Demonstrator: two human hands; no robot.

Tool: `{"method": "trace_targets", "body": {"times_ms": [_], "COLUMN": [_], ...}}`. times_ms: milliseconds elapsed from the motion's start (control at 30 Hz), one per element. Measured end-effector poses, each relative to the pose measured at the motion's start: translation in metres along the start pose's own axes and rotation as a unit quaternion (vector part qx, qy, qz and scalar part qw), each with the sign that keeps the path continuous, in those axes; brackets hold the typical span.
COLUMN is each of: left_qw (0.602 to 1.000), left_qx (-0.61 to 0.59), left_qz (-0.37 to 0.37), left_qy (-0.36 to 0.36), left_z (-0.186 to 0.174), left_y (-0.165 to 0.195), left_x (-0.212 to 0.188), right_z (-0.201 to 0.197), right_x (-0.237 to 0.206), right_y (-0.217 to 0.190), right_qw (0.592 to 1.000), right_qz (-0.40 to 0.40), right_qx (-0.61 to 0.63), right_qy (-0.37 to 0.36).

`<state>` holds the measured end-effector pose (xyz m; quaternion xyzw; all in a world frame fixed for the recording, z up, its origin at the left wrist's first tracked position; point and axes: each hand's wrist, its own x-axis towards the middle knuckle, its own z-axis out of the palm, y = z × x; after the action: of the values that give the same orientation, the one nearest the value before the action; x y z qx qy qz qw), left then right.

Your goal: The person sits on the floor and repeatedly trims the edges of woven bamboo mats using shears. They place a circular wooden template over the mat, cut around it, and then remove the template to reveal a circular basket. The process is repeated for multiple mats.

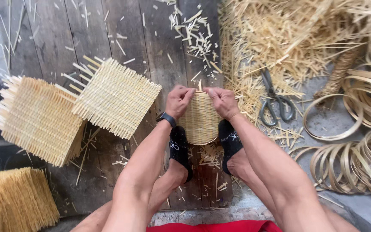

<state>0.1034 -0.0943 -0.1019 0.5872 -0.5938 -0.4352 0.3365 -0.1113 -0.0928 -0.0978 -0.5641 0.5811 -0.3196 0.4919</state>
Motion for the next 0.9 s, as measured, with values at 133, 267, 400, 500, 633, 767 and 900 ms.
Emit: {"method": "trace_targets", "body": {"times_ms": [133, 267, 400, 500, 633, 767, 900], "left_qw": [0.971, 0.996, 0.941, 0.878, 0.868, 0.921, 0.930], "left_qx": [-0.023, 0.085, 0.224, 0.350, 0.389, 0.339, 0.348], "left_qz": [-0.195, -0.020, 0.253, 0.325, 0.289, 0.190, 0.089], "left_qy": [-0.133, -0.033, 0.008, -0.023, -0.105, -0.027, 0.079], "left_z": [-0.020, -0.025, 0.006, 0.028, 0.018, 0.016, 0.053], "left_y": [0.040, 0.081, 0.083, 0.063, 0.037, 0.039, 0.062], "left_x": [-0.007, -0.033, -0.085, -0.125, -0.157, -0.135, -0.093], "right_z": [-0.103, -0.229, -0.260, -0.234, -0.190, -0.166, -0.167], "right_x": [-0.010, -0.063, -0.107, -0.105, -0.098, -0.093, -0.082], "right_y": [-0.058, -0.106, -0.085, -0.023, 0.064, 0.099, 0.106], "right_qw": [0.994, 0.852, 0.841, 0.883, 0.898, 0.893, 0.915], "right_qz": [0.077, 0.085, 0.136, 0.173, 0.115, 0.106, 0.266], "right_qx": [-0.078, -0.504, -0.507, -0.420, -0.423, -0.421, -0.303], "right_qy": [-0.010, -0.113, -0.130, -0.114, 0.029, 0.119, 0.002]}}
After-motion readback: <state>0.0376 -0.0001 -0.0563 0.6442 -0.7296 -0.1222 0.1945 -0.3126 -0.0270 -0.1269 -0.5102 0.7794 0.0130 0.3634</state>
